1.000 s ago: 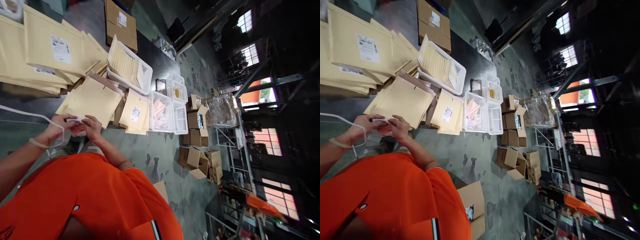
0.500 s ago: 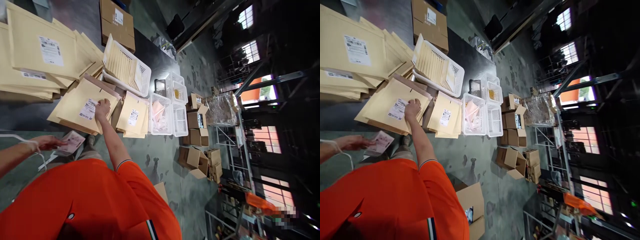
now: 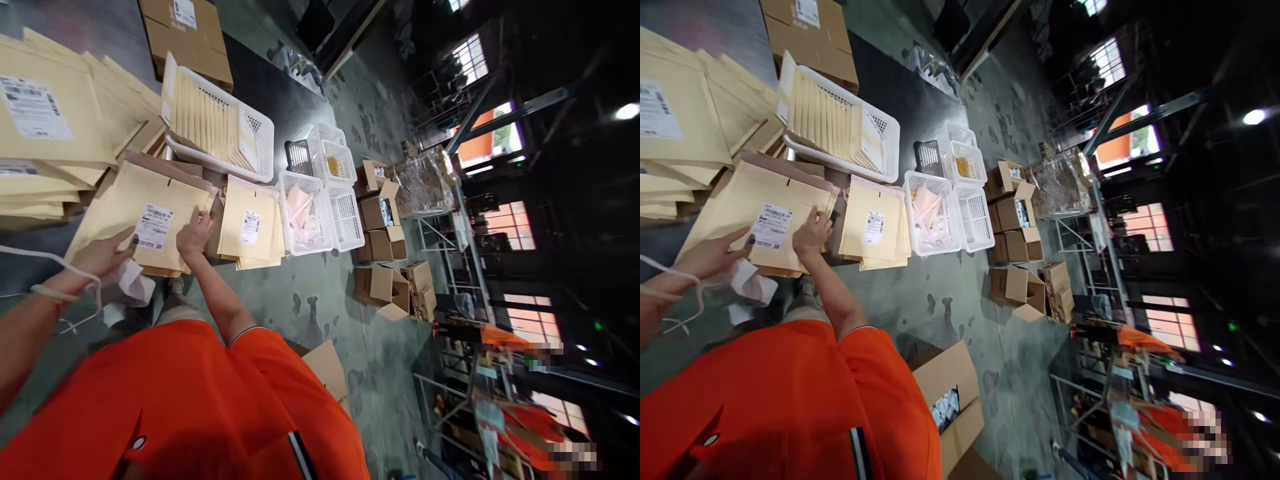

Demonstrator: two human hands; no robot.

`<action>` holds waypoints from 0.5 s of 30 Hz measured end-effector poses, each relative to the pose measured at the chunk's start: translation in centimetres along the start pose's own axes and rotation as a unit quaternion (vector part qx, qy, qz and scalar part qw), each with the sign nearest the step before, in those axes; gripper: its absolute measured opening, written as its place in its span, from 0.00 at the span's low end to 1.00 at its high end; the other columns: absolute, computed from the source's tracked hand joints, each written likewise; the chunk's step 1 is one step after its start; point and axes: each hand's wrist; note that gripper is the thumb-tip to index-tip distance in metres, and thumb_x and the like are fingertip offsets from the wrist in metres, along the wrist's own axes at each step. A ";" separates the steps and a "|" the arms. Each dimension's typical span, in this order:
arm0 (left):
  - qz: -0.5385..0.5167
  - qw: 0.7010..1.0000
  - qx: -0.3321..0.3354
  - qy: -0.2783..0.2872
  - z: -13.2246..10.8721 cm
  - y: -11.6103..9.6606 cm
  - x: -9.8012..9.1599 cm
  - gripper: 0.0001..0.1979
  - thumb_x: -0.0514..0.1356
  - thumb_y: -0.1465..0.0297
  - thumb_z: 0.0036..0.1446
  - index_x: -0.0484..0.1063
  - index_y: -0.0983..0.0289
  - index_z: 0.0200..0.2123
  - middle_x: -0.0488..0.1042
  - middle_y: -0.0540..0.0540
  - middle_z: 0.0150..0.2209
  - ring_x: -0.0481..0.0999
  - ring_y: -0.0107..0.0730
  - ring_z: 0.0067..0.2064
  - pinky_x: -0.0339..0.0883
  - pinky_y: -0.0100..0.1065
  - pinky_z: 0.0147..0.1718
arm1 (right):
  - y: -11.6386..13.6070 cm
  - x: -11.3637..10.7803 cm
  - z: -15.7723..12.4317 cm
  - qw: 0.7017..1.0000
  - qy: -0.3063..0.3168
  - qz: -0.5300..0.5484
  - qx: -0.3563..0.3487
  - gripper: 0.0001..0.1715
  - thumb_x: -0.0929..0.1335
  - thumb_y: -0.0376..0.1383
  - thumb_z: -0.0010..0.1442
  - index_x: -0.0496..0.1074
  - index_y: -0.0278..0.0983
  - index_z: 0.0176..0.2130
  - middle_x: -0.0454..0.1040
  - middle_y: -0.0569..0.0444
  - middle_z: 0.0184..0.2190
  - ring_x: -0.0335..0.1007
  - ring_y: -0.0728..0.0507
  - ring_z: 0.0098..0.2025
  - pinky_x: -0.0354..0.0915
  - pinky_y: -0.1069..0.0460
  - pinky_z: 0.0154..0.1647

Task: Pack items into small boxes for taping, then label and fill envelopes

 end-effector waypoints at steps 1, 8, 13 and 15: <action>0.045 0.999 -0.002 -0.008 0.6 -0.6 0.1 0.48 0.55 0.46 0.64 0.68 0.70 0.78 0.84 0.66 0.36 0.81 0.55 0.36 0.68 0.39 0.36 | -0.5 -0.6 0.1 0.998 -0.013 0.003 0.056 0.36 0.71 0.24 0.68 0.73 0.26 0.73 0.73 0.28 0.70 0.73 0.28 0.72 0.72 0.36 0.72; 0.129 0.991 0.007 0.015 1.7 -0.8 1.2 0.41 0.57 0.52 0.69 0.69 0.71 0.76 0.85 0.77 0.50 0.85 0.69 0.50 0.72 0.46 0.45 | -0.7 -0.4 -0.5 0.991 -0.035 0.051 0.115 0.27 0.75 0.28 0.64 0.80 0.29 0.62 0.78 0.36 0.60 0.79 0.31 0.61 0.79 0.38 0.62; 0.115 0.993 -0.025 -0.028 2.6 0.4 1.7 0.33 0.57 0.55 0.69 0.76 0.68 0.69 0.85 0.72 0.40 0.87 0.70 0.48 0.70 0.49 0.45 | 0.2 -0.1 -0.4 0.993 -0.043 0.083 0.077 0.28 0.75 0.28 0.66 0.78 0.31 0.64 0.78 0.36 0.61 0.78 0.30 0.64 0.76 0.37 0.68; 0.136 0.990 -0.029 -0.018 2.8 0.8 1.7 0.35 0.55 0.54 0.69 0.74 0.67 0.71 0.86 0.72 0.41 0.87 0.70 0.49 0.70 0.48 0.45 | 0.7 -0.1 -0.1 0.987 -0.019 0.134 0.091 0.31 0.74 0.26 0.64 0.76 0.30 0.65 0.80 0.37 0.58 0.81 0.32 0.60 0.78 0.40 0.65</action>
Point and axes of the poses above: each hand's wrist, its own z-axis towards the middle knuckle, its own x-axis out of the palm, y = z × x
